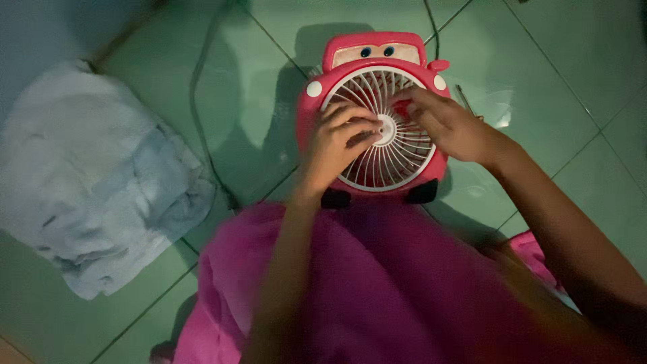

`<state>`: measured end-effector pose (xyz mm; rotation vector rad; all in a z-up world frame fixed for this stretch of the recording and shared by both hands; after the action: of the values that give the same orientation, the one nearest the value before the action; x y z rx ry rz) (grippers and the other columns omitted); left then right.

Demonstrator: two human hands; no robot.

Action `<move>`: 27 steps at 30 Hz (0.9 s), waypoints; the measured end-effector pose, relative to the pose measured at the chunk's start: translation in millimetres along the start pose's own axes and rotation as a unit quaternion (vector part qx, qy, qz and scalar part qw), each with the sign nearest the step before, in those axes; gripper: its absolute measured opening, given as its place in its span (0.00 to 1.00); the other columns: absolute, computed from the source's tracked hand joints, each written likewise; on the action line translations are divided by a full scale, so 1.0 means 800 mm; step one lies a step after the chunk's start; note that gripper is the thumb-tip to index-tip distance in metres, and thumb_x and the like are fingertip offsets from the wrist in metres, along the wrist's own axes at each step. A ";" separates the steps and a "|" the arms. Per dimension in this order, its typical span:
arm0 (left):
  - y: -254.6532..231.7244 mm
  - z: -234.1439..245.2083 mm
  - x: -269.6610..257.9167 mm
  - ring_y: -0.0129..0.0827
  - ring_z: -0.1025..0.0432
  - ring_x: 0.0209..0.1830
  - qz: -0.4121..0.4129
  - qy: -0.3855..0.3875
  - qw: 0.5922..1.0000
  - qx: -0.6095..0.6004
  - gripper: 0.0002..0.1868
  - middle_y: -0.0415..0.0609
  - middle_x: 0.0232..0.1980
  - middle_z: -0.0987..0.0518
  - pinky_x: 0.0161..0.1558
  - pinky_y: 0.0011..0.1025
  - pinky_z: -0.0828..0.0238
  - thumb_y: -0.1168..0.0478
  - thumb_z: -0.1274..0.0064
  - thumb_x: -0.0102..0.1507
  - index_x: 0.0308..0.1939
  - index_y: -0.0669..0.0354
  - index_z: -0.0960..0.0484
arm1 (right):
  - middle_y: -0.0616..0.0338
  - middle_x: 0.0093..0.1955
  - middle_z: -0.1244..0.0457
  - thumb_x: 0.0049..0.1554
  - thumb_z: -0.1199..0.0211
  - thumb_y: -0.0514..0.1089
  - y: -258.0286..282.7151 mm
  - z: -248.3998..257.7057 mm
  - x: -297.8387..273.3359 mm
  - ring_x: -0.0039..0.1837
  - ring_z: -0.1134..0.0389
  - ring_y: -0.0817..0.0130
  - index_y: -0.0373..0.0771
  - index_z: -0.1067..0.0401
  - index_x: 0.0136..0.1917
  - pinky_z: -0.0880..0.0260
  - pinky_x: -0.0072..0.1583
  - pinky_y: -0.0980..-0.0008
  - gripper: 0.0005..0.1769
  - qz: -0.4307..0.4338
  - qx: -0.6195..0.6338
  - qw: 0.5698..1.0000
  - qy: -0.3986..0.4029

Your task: The person reassembles a pink car-shaped electric fan by hand, using a screwdriver to secure the fan blade and then attaching the front grille and center cap.

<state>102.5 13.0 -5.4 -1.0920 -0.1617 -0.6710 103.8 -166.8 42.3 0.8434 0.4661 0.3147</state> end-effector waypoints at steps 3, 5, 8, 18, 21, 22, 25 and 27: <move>0.005 0.001 -0.002 0.34 0.27 0.57 0.032 -0.003 0.999 -0.027 0.09 0.38 0.52 0.19 0.62 0.36 0.29 0.58 0.34 0.63 0.45 0.54 0.12 | 0.43 0.73 0.40 0.69 0.52 0.44 0.019 0.002 -0.005 0.67 0.33 0.54 0.36 0.42 0.77 0.31 0.64 0.56 0.24 0.039 -0.043 0.998 -0.034; 0.003 0.000 -0.001 0.35 0.27 0.56 0.033 -0.002 0.999 -0.012 0.09 0.38 0.51 0.19 0.61 0.36 0.29 0.58 0.35 0.62 0.45 0.55 0.12 | 0.47 0.66 0.37 0.63 0.42 0.46 0.014 0.003 -0.009 0.59 0.30 0.57 0.42 0.39 0.76 0.28 0.59 0.57 0.29 -0.030 -0.104 0.994 -0.032; -0.002 0.004 0.000 0.38 0.27 0.55 0.006 0.006 0.999 0.036 0.10 0.40 0.51 0.19 0.60 0.37 0.30 0.58 0.35 0.62 0.45 0.56 0.13 | 0.52 0.62 0.34 0.58 0.33 0.48 0.029 0.002 -0.008 0.58 0.28 0.62 0.44 0.33 0.72 0.24 0.58 0.62 0.30 -0.004 -0.125 0.991 -0.043; 0.000 0.028 0.000 0.33 0.21 0.52 0.035 -0.019 0.998 -0.042 0.09 0.43 0.53 0.17 0.54 0.32 0.21 0.61 0.38 0.65 0.48 0.59 0.14 | 0.53 0.62 0.34 0.53 0.26 0.45 0.039 -0.003 -0.008 0.64 0.31 0.57 0.38 0.27 0.63 0.26 0.62 0.60 0.26 0.133 -0.198 0.968 -0.081; 0.004 0.045 -0.003 0.33 0.19 0.49 0.052 -0.037 0.997 -0.046 0.08 0.43 0.50 0.17 0.50 0.31 0.21 0.62 0.36 0.64 0.44 0.61 0.16 | 0.55 0.62 0.33 0.53 0.25 0.46 0.042 -0.007 -0.004 0.62 0.30 0.57 0.39 0.26 0.61 0.26 0.60 0.59 0.24 0.139 -0.216 0.963 -0.078; 0.002 0.047 -0.004 0.32 0.19 0.47 0.056 -0.042 0.997 -0.032 0.08 0.42 0.49 0.17 0.48 0.30 0.21 0.62 0.34 0.63 0.42 0.62 0.16 | 0.55 0.62 0.33 0.52 0.25 0.46 0.043 -0.008 -0.006 0.63 0.30 0.57 0.39 0.26 0.62 0.26 0.61 0.59 0.25 0.147 -0.218 0.962 -0.075; 0.003 0.050 -0.005 0.33 0.19 0.45 0.093 -0.032 0.995 -0.018 0.10 0.43 0.46 0.18 0.45 0.30 0.22 0.61 0.33 0.62 0.38 0.63 0.18 | 0.56 0.62 0.33 0.50 0.26 0.45 0.051 -0.009 -0.003 0.62 0.30 0.58 0.40 0.25 0.61 0.26 0.61 0.59 0.26 0.161 -0.217 0.960 -0.067; 0.001 0.049 -0.002 0.33 0.19 0.43 0.087 -0.021 0.996 -0.005 0.10 0.43 0.45 0.18 0.45 0.30 0.22 0.60 0.33 0.62 0.38 0.62 0.18 | 0.58 0.61 0.33 0.51 0.26 0.44 0.056 -0.008 0.000 0.62 0.30 0.59 0.41 0.25 0.61 0.25 0.62 0.60 0.25 0.157 -0.204 0.964 -0.060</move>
<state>109.9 48.0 11.7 -1.1157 -0.0985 -0.4939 97.2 -134.6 73.0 0.5245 0.1408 0.6254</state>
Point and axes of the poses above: each hand's wrist, its own x-axis towards the middle knuckle, its own z-axis out of the back of the hand, y = z × x, the point moved 7 cm from there along x, towards the middle knuckle
